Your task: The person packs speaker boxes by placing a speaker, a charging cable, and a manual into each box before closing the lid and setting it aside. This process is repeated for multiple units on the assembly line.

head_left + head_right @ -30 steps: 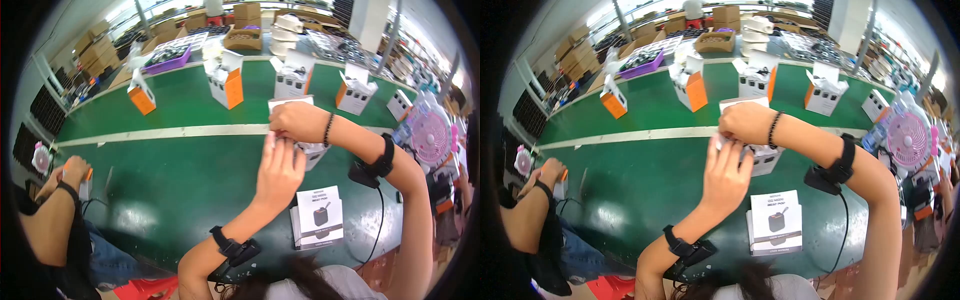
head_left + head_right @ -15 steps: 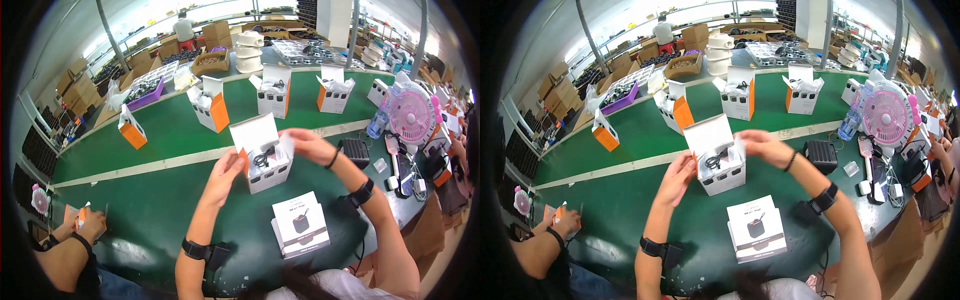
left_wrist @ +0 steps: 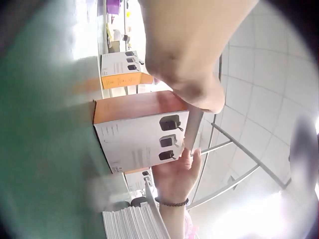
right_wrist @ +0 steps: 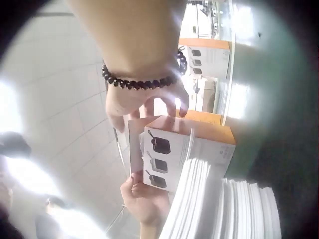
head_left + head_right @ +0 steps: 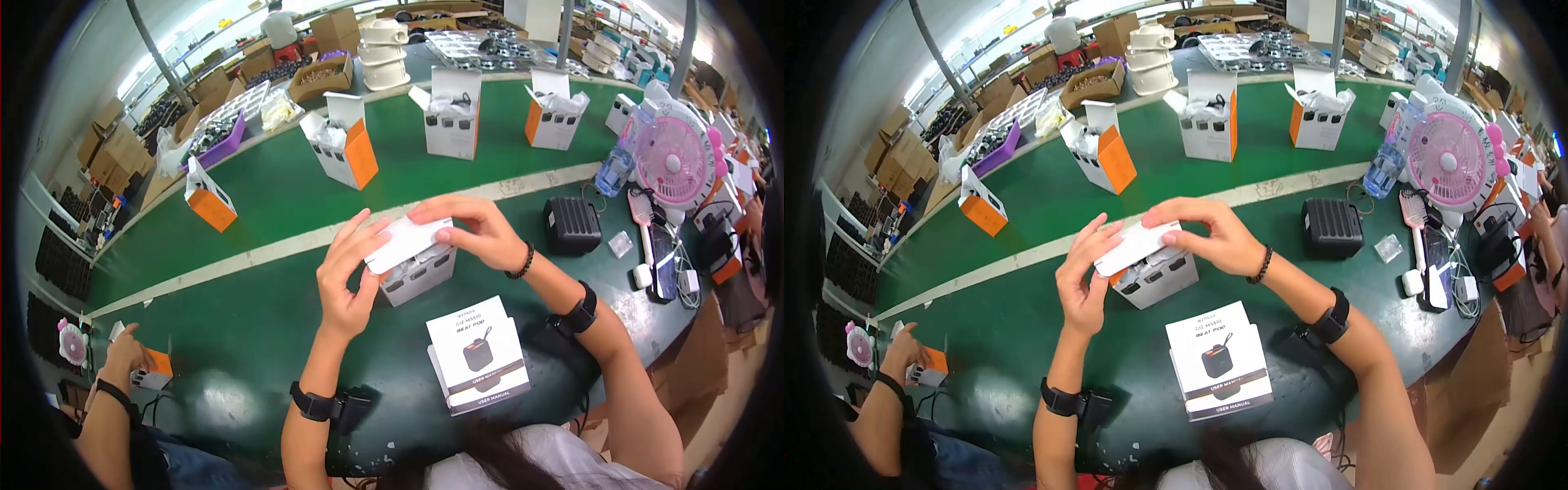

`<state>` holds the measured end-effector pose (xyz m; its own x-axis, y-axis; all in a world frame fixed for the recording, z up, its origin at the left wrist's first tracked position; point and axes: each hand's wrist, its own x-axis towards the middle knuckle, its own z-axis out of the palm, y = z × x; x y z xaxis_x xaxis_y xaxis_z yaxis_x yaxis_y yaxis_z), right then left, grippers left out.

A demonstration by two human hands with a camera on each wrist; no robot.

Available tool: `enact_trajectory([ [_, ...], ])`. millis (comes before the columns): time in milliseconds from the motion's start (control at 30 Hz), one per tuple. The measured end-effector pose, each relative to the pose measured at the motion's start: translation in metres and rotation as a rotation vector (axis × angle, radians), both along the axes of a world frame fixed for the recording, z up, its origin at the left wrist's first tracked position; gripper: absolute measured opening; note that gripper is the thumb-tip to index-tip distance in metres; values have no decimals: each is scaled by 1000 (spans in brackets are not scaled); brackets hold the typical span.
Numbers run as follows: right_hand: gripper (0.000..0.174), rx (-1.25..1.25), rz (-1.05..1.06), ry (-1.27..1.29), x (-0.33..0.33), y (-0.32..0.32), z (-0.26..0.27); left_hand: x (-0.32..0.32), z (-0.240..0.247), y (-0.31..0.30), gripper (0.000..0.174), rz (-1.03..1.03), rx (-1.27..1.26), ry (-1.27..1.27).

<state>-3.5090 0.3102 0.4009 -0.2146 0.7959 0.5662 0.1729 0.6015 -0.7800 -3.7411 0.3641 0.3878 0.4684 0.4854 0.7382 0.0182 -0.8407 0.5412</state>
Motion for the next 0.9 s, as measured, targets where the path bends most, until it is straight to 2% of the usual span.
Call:
enact_trajectory([
  [100, 26, 5, -17, -51, 3, -2, 3, -5, 4, -10, 39, -84, -17, -2],
  [133, 25, 35, -17, -120, 4, -4, 3, -3, 6, -14, 31, -88, 21, -8],
  [167, 25, 60, -16, -188, 5, -7, 2, -2, 5, -14, 31, -91, 13, -6],
  [233, 28, 42, -20, -213, 8, -8, -2, -1, 2, -16, 26, 46, 123, 109],
  [300, 32, 260, -121, -448, 11, -8, -4, 1, 1, -20, 23, 79, 136, 113],
  [433, 34, 253, -115, -475, 11, -13, -8, 5, -2, -24, 23, 155, 218, 131],
  [533, 39, 137, -71, -376, 9, -12, -10, 1, -2, -25, 25, 158, 217, 164],
  [600, 44, 289, -129, -548, 10, -14, -10, -2, -1, -27, 27, 143, 225, 200],
  [633, 44, 295, -126, -551, 9, -15, -10, -2, -2, -31, 30, 161, 256, 229],
  [700, 52, 215, -115, -468, 8, -13, -11, -4, -2, -30, 32, 182, 295, 255],
  [733, 49, 183, -49, -355, 5, -5, -16, -5, -5, -26, 34, 187, 331, 290],
  [800, 46, 135, -74, -404, 2, 5, -7, -10, -7, -16, 35, 218, 373, 320],
  [833, 44, 78, -99, -445, -2, 14, -2, -13, -4, -7, 36, 249, 265, 278],
  [867, 47, 174, -182, -446, -9, 30, -6, -19, -1, 4, 36, 283, 158, 236],
  [900, 47, 123, -232, -472, -15, 47, -7, -28, 1, 19, 38, 328, 50, 158],
])
